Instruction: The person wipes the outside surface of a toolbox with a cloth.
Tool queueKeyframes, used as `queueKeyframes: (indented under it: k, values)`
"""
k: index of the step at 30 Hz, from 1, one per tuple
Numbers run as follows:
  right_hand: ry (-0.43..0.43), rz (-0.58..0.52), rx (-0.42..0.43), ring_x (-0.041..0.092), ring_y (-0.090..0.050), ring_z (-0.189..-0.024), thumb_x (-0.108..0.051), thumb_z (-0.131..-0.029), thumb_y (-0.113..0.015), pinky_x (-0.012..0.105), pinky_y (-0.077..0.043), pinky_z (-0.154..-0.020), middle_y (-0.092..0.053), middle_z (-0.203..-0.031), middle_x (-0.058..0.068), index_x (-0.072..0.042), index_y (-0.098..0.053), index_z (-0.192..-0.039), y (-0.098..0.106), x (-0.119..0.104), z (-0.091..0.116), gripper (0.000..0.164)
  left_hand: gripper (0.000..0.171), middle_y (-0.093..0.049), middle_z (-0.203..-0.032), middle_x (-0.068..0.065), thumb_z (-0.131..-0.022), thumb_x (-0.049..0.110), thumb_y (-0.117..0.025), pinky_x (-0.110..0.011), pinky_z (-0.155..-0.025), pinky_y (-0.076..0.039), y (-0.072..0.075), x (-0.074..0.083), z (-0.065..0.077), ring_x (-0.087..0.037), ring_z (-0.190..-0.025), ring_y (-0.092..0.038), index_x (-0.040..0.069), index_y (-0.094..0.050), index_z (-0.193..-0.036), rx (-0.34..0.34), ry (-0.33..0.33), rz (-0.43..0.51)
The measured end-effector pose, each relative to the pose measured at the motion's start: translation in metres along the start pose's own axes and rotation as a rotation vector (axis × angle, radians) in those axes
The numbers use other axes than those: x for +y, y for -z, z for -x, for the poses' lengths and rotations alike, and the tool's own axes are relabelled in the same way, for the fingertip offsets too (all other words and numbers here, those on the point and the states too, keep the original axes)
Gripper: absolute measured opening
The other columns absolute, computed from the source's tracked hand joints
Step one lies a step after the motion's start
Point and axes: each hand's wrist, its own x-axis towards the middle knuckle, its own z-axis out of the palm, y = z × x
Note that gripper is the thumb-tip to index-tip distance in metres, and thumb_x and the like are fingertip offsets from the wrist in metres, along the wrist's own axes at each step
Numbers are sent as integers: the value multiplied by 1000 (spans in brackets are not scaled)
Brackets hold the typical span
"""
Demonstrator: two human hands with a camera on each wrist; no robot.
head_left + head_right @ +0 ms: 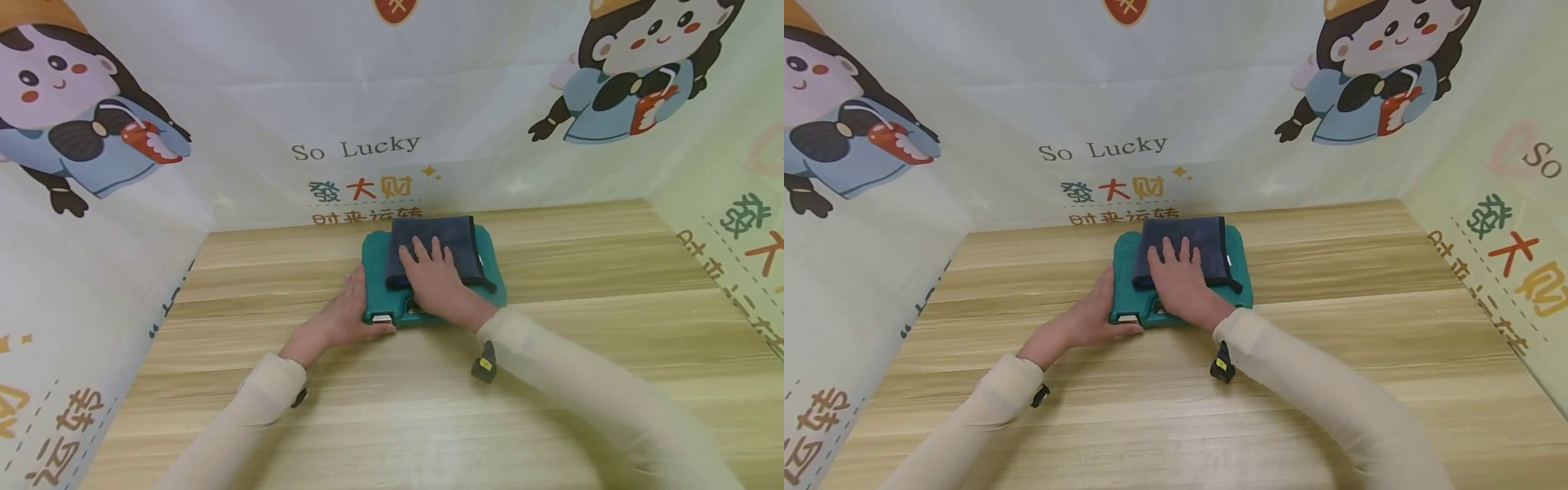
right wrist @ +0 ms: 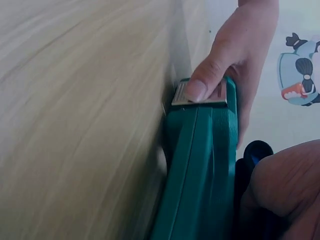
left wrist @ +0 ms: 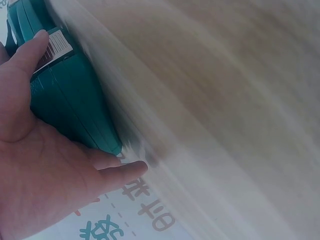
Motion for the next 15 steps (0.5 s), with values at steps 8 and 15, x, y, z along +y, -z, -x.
queueKeyframes:
  k: [8, 15]
  values:
    - [100, 27, 9, 44, -10, -132, -13, -92, -52, 54, -18, -103, -17, -150, 15, -14, -23, -147, -4, -14, -2, 62, 118, 7, -149, -24, -78, 62, -60, -49, -103, -21, 0, 0, 0, -41, -134, -2, -2, 16, -141, 7, -22, 11]
    - [194, 19, 11, 41, -9, -134, -16, -94, -53, 52, -15, -105, -17, -151, 12, -15, -23, -147, -4, -22, -2, 61, 118, 7, -150, -22, -77, 60, -62, -47, -104, -21, 0, -2, -1, -40, -134, -6, 2, 18, -142, 27, -66, 1]
